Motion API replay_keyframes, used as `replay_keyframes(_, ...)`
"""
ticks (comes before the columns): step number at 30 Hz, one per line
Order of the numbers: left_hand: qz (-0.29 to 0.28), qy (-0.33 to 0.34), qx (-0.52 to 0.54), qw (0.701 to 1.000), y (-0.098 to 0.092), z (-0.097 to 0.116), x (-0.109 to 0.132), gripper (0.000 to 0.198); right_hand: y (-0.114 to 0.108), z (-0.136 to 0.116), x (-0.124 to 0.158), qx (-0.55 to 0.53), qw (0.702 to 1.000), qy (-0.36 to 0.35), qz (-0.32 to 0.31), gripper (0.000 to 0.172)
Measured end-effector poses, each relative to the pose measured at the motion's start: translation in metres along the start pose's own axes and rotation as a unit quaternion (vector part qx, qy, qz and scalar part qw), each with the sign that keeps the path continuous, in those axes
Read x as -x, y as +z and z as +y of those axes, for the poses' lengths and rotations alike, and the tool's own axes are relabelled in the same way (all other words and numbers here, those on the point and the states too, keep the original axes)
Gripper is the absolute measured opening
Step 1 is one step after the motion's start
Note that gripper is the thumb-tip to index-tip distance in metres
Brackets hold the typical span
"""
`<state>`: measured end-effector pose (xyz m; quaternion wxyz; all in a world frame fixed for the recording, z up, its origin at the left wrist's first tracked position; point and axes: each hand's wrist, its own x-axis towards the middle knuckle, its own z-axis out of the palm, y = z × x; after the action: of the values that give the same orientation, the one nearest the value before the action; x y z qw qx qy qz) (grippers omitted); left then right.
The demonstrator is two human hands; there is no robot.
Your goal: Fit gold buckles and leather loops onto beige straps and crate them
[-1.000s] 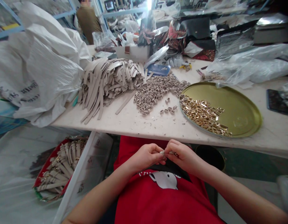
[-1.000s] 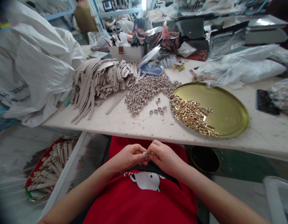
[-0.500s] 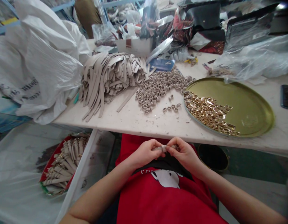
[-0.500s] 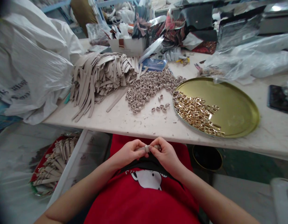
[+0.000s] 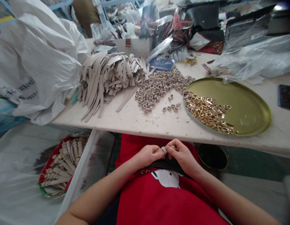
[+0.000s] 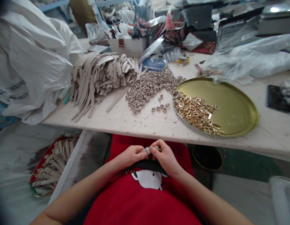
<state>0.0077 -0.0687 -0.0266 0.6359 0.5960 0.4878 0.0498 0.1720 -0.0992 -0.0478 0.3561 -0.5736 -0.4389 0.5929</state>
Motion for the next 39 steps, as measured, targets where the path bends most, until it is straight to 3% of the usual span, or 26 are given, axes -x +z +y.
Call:
replay_keyframes(5,0.002,0.010,-0.072,0.997,-0.004,-0.001,0.004,0.026,-0.005,-0.002,0.000,0.037,0.998,-0.001,-0.047,0.024)
replay_keyframes(10,-0.010,0.064,-0.148,0.987,-0.012,0.009,0.015,0.031,-0.015,-0.010,0.005,0.067,0.990,-0.042,-0.113,0.019)
replay_keyframes(17,0.007,0.084,-0.227,0.970,-0.002,0.014,0.019,0.037,-0.015,-0.009,0.015,0.193,0.969,-0.122,-0.089,0.007)
replay_keyframes(25,0.040,0.089,-0.263,0.960,0.003,0.010,0.017,0.037,-0.013,-0.015,0.013,0.304,0.919,-0.236,-0.085,0.015)
replay_keyframes(32,0.012,0.072,-0.242,0.967,0.001,0.020,0.014,0.038,-0.017,-0.004,0.009,0.214,0.965,-0.140,-0.065,0.012)
replay_keyframes(35,0.017,0.071,-0.270,0.960,-0.003,0.019,0.014,0.039,-0.021,-0.005,0.004,0.253,0.957,-0.121,-0.072,0.021)
replay_keyframes(39,0.032,0.080,-0.290,0.953,-0.001,0.015,0.013,0.036,-0.025,-0.007,0.005,0.308,0.935,-0.129,-0.117,0.017)
